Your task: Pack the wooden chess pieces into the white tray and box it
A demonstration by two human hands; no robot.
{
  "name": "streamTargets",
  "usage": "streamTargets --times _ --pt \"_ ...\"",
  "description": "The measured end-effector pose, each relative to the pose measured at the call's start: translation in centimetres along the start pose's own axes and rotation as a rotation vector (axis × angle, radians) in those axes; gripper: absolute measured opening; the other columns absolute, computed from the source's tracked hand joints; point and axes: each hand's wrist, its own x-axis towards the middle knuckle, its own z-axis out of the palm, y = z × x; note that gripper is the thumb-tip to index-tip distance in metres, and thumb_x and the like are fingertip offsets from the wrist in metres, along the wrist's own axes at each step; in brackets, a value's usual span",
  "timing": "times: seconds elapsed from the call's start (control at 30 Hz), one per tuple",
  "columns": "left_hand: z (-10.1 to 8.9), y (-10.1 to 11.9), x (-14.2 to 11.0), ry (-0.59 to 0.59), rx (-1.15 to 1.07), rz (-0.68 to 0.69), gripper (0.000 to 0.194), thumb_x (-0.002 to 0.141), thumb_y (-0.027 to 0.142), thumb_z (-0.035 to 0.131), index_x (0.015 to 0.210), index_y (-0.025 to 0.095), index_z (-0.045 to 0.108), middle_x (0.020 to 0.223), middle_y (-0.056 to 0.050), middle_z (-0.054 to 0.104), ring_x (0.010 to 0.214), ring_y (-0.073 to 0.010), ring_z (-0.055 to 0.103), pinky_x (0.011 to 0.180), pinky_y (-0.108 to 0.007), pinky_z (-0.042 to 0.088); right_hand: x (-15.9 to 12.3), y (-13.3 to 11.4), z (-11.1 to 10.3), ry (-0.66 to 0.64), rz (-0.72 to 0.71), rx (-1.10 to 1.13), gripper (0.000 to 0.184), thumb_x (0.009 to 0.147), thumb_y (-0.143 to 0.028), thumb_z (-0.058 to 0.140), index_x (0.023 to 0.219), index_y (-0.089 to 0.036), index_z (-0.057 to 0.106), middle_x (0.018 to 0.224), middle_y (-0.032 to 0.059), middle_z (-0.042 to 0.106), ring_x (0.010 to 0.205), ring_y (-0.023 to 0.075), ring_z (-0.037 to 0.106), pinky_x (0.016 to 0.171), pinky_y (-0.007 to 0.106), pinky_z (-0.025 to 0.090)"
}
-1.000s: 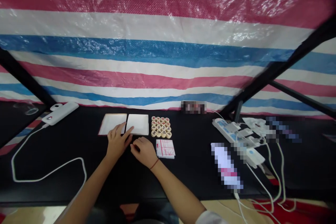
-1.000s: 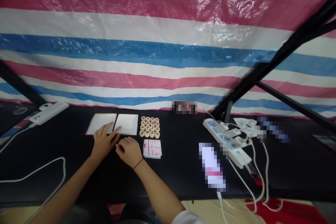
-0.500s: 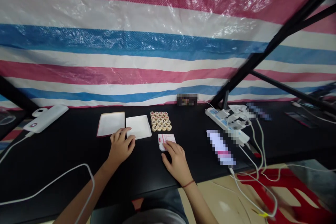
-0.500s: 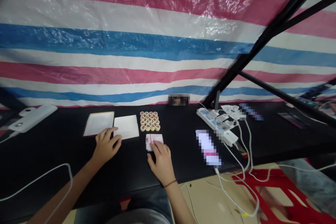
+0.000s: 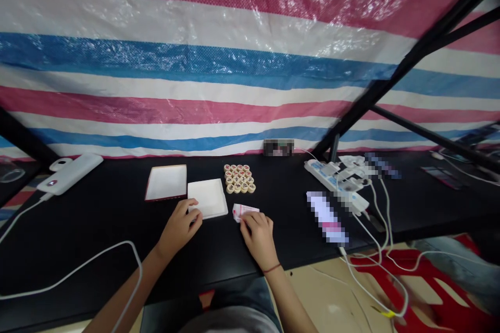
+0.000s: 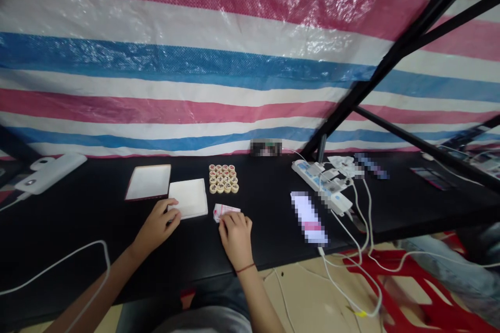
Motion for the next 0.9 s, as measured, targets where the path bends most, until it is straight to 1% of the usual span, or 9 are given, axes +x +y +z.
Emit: streamTargets --times 0.1,0.2,0.27,0.37,0.43,0.53,0.63,0.77,0.9 --pt "0.0 -0.1 0.0 -0.026 -0.017 0.005 0.02 0.09 0.022 0.047 0.078 0.019 0.063 0.107 -0.009 0.058 0.103 -0.0207 0.055 0.094 -0.034 0.047 1.0 -1.6 -0.2 0.121 0.021 0.112 0.02 0.094 -0.022 0.046 0.091 -0.019 0.065 0.093 0.0071 0.066 0.089 0.0188 0.057 0.082 0.033 0.039" --pt "0.0 0.0 -0.1 -0.031 -0.034 0.016 0.019 0.089 0.022 0.048 0.076 0.019 0.061 0.105 -0.009 0.058 0.103 -0.0204 0.055 0.093 -0.034 0.047 2.8 -3.6 0.3 0.167 -0.056 0.19 0.022 0.095 -0.023 0.044 0.095 -0.019 0.066 0.097 0.0089 0.065 0.094 0.0198 0.058 0.084 0.034 0.042" --pt "-0.1 0.0 -0.2 -0.006 -0.047 0.012 0.015 0.089 0.022 0.048 0.081 0.019 0.061 0.104 -0.009 0.058 0.102 -0.0204 0.055 0.093 -0.036 0.047 4.1 -4.4 1.2 0.091 -0.173 0.193 0.022 0.094 -0.021 0.045 0.097 -0.02 0.066 0.101 0.0088 0.065 0.099 0.02 0.057 0.087 0.034 0.042" --pt "0.0 -0.1 -0.1 0.104 -0.072 -0.042 0.015 0.089 0.022 0.048 0.1 0.019 0.058 0.106 -0.009 0.058 0.105 -0.0213 0.055 0.096 -0.039 0.047 5.5 -4.9 2.9 -0.093 -0.322 0.111 0.017 0.092 -0.021 0.051 0.095 -0.019 0.068 0.102 0.0078 0.066 0.099 0.0198 0.057 0.09 0.034 0.041" --pt "0.1 -0.4 0.3 0.202 -0.078 -0.109 0.021 0.091 0.022 0.046 0.111 0.018 0.053 0.109 -0.01 0.058 0.105 -0.021 0.056 0.094 -0.039 0.048 6.1 -4.9 3.9 -0.185 -0.364 0.044 0.016 0.092 -0.023 0.053 0.091 -0.019 0.069 0.099 0.0068 0.067 0.095 0.0192 0.058 0.09 0.035 0.039" --pt "0.5 -1.1 1.4 0.267 -0.05 -0.226 0.022 0.091 0.02 0.043 0.111 0.017 0.053 0.104 -0.01 0.059 0.09 -0.0176 0.061 0.082 -0.032 0.052 6.7 -4.9 4.4 -0.24 -0.374 -0.018 0.021 0.093 -0.031 0.053 0.087 -0.019 0.069 0.094 0.0058 0.067 0.092 0.0182 0.058 0.09 0.034 0.036" --pt "1.1 -1.7 2.8 0.219 0.026 -0.311 0.02 0.089 0.017 0.044 0.102 0.018 0.058 0.099 -0.008 0.061 0.085 -0.0174 0.063 0.075 -0.029 0.052 7.5 -5.0 4.2 -0.273 -0.373 -0.084 0.023 0.094 -0.031 0.051 0.086 -0.019 0.07 0.093 0.0051 0.068 0.094 0.0183 0.057 0.094 0.037 0.031" --pt "1.6 -2.5 3.8 0.129 0.122 -0.329 0.023 0.087 0.017 0.046 0.103 0.019 0.062 0.102 -0.007 0.062 0.086 -0.019 0.064 0.072 -0.028 0.051 8.8 -5.2 4.1 -0.325 -0.394 -0.123 0.024 0.094 -0.03 0.051 0.085 -0.02 0.071 0.095 0.005 0.07 0.096 0.0191 0.057 0.101 0.043 0.023" --pt "1.2 -3.8 3.9 0.118 0.15 -0.36 0.027 0.087 0.016 0.045 0.107 0.018 0.063 0.105 -0.008 0.062 0.087 -0.0196 0.064 0.073 -0.028 0.051 9.8 -5.5 4.9 -0.364 -0.448 -0.114 0.022 0.092 -0.028 0.053 0.085 -0.02 0.072 0.094 0.0044 0.069 0.094 0.0187 0.056 0.103 0.042 0.024"
